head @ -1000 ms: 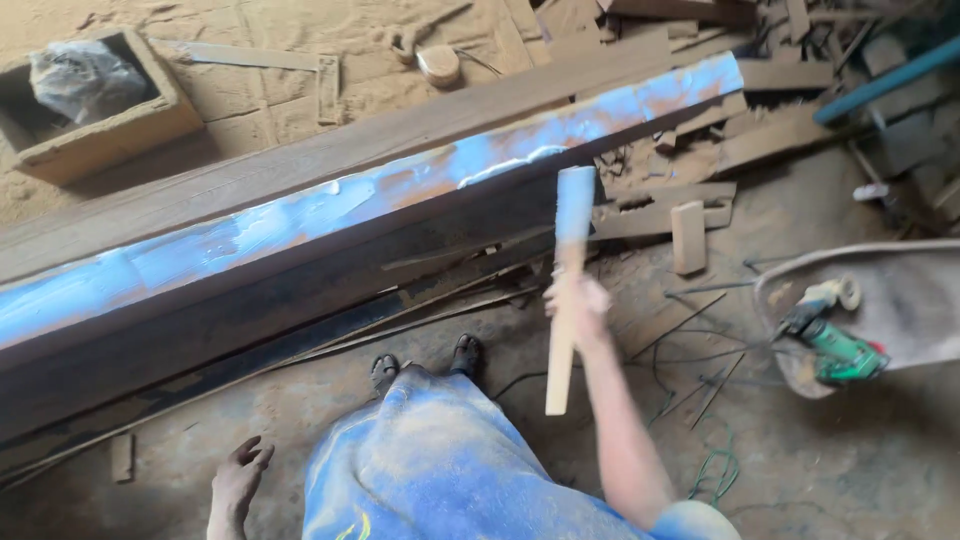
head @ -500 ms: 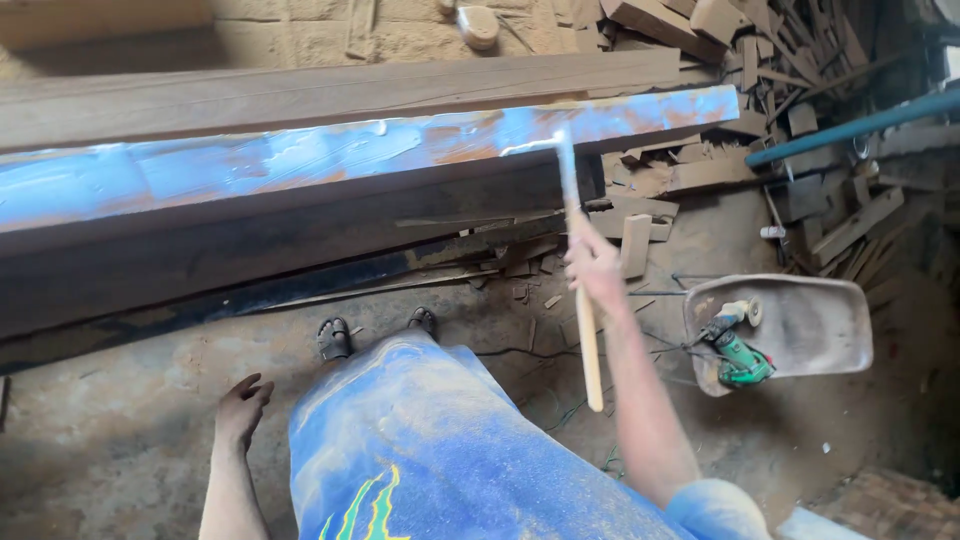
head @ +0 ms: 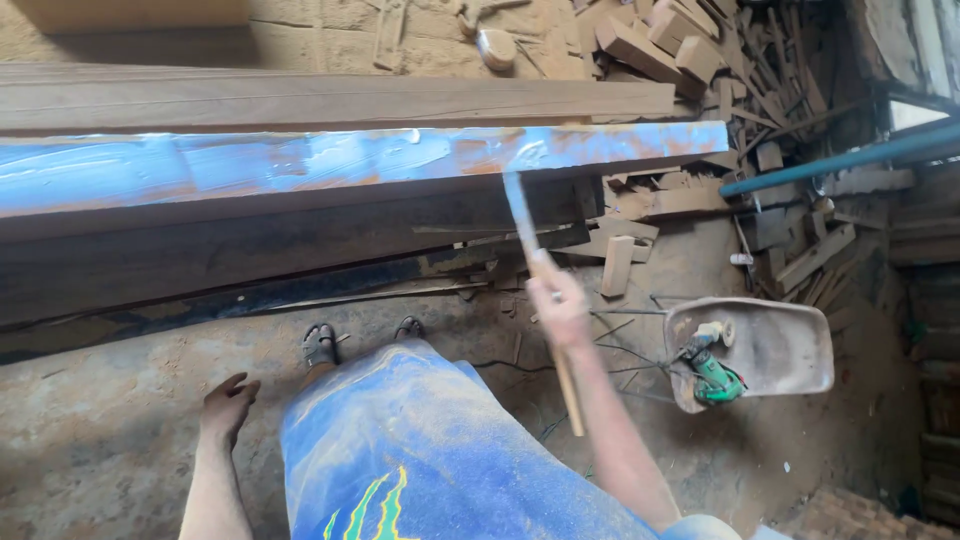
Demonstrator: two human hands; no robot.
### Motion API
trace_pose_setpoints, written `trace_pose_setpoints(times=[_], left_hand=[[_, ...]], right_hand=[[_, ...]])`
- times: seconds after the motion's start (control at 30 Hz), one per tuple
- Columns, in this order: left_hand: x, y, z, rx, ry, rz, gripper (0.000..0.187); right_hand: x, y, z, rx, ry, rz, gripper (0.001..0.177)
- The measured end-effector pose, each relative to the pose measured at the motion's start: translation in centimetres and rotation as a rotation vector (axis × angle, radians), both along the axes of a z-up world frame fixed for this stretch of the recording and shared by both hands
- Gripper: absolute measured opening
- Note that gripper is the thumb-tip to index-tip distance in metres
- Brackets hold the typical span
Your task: The recorder is seen applying glue to a wooden plank.
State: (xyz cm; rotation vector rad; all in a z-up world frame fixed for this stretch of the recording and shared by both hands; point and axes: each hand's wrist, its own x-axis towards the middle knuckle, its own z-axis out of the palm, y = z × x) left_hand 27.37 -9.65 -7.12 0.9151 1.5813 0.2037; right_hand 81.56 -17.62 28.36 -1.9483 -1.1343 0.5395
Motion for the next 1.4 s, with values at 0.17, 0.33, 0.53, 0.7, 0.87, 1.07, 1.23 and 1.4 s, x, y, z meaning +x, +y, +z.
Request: trace_pose_setpoints(times=[0.17, 0.33, 0.53, 0.7, 0.87, 1.07, 1.23, 1.4], left_hand=[[0.4, 1.4, 3.7, -0.027, 0.055, -0.049, 0.062], [0.0, 0.9, 3.0, -0.029, 0.073, -0.031, 0.062], [-0.7, -0.5, 1.7, -0.048, 0.047, -0.020, 0.064], [-1.2, -0.9, -1.0, -0.021, 0.036, -0.011, 0.063], [-0.8, -0.5, -0.2, 0.005, 0.005, 0.035, 0.062], [-0.6, -1.8, -0.4, 0.005, 0.066, -0.011, 0.062], [-0.3, -1.0, 1.1, -0.038, 0.035, 0.010, 0.063], [0.3, -0.1, 3.7, -0.048, 0.054, 0.026, 0.063]], right_hand=[[5.1, 2.7, 1.8, -0.094, 0.422, -0.266, 0.051], [-0.7, 4.5, 2.1, -0.164, 0.556, -0.191, 0.050], [-2.8, 5.0, 2.9, -0.159, -0.225, 0.021, 0.050], [3.2, 7.0, 3.0, -0.214, -0.607, -0.005, 0.048], [0.1, 8.8, 4.6, -0.213, -0.392, -0.071, 0.048], [-7.4, 7.7, 5.8, -0.426, 0.319, -0.178, 0.059], [-3.2, 8.3, 5.4, -0.290, -0.567, 0.058, 0.052], [5.0, 8.7, 2.1, -0.255, -0.543, -0.057, 0.051]])
